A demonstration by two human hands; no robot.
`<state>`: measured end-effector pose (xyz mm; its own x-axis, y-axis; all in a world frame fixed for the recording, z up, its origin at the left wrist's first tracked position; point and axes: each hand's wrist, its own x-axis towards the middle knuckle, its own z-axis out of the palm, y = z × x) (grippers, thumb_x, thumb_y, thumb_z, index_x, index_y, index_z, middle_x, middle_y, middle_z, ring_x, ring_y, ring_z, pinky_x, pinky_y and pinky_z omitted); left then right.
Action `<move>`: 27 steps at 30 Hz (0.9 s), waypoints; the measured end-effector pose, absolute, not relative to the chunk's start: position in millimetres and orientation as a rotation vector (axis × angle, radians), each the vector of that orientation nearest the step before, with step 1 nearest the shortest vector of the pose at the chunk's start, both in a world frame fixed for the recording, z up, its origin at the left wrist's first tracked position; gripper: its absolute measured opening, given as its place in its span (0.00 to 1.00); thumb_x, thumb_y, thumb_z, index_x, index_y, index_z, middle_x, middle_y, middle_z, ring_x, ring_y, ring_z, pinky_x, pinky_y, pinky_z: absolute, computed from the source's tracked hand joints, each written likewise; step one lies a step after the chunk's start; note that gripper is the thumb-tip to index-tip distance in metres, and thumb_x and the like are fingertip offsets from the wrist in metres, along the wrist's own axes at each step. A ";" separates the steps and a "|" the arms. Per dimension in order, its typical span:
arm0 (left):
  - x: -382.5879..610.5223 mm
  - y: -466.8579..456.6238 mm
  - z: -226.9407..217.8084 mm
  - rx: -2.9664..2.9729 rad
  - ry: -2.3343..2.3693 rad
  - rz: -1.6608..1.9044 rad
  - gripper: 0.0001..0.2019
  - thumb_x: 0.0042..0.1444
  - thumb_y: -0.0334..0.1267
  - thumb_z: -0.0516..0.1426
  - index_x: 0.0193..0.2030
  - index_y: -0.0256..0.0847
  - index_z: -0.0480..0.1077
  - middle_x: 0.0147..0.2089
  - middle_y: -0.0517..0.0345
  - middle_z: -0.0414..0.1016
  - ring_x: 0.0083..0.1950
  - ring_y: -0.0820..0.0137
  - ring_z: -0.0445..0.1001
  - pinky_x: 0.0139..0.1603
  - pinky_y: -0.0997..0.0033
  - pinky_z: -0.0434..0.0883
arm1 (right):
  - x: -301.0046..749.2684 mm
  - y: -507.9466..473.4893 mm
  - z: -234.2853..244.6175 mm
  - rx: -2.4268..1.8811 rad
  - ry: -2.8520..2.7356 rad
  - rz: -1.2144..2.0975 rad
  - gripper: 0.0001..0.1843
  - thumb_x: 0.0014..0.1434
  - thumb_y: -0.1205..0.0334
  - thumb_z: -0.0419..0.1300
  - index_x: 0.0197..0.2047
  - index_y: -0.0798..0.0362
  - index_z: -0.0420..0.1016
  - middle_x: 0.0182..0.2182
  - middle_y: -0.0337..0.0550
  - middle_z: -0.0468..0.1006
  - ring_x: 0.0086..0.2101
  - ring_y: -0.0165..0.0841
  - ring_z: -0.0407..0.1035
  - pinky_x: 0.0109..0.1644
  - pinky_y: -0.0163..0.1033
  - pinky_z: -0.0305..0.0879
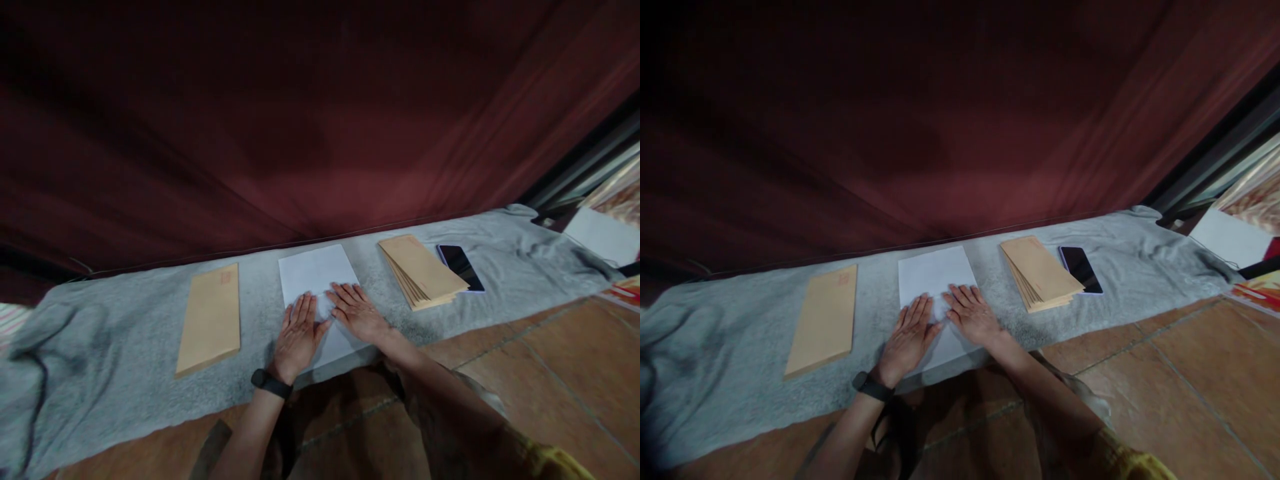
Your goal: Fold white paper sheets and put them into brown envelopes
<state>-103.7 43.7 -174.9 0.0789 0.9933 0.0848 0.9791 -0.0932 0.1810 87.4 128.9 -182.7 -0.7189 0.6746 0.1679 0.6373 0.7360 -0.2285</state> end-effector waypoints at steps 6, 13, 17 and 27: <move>-122.6 34.6 -173.2 2.226 2.079 0.233 0.32 0.69 0.51 0.43 0.73 0.35 0.53 0.75 0.43 0.53 0.76 0.56 0.52 0.73 0.45 0.55 | 109.8 139.0 -180.8 -1.096 -2.689 0.258 0.27 0.74 0.52 0.44 0.72 0.49 0.58 0.71 0.44 0.56 0.69 0.42 0.50 0.73 0.56 0.46; -159.6 22.5 -168.7 2.225 1.946 0.340 0.26 0.69 0.36 0.40 0.71 0.34 0.58 0.74 0.45 0.58 0.75 0.62 0.55 0.73 0.53 0.58 | 138.3 157.9 -176.4 -1.000 -2.713 0.361 0.25 0.73 0.59 0.46 0.70 0.51 0.61 0.70 0.45 0.60 0.68 0.36 0.54 0.73 0.50 0.51; -160.0 23.2 -167.8 2.097 2.086 0.485 0.25 0.68 0.39 0.44 0.68 0.32 0.63 0.72 0.40 0.60 0.72 0.56 0.60 0.72 0.52 0.60 | 143.1 158.4 -176.8 -1.131 -2.614 0.336 0.25 0.71 0.58 0.49 0.68 0.53 0.65 0.69 0.51 0.60 0.68 0.41 0.54 0.71 0.53 0.54; -146.2 39.8 -155.0 2.030 2.207 0.548 0.26 0.59 0.25 0.46 0.61 0.38 0.71 0.61 0.42 0.72 0.61 0.56 0.70 0.65 0.52 0.68 | 138.1 164.7 -173.0 -1.227 -2.583 0.401 0.25 0.68 0.66 0.51 0.66 0.52 0.69 0.67 0.53 0.64 0.65 0.42 0.60 0.68 0.54 0.58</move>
<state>-146.2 39.8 -155.0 -0.1105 0.9789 0.1717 0.9454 0.0503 0.3219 138.1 164.7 -173.0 -0.6126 0.7829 0.1087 0.7131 0.6068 -0.3511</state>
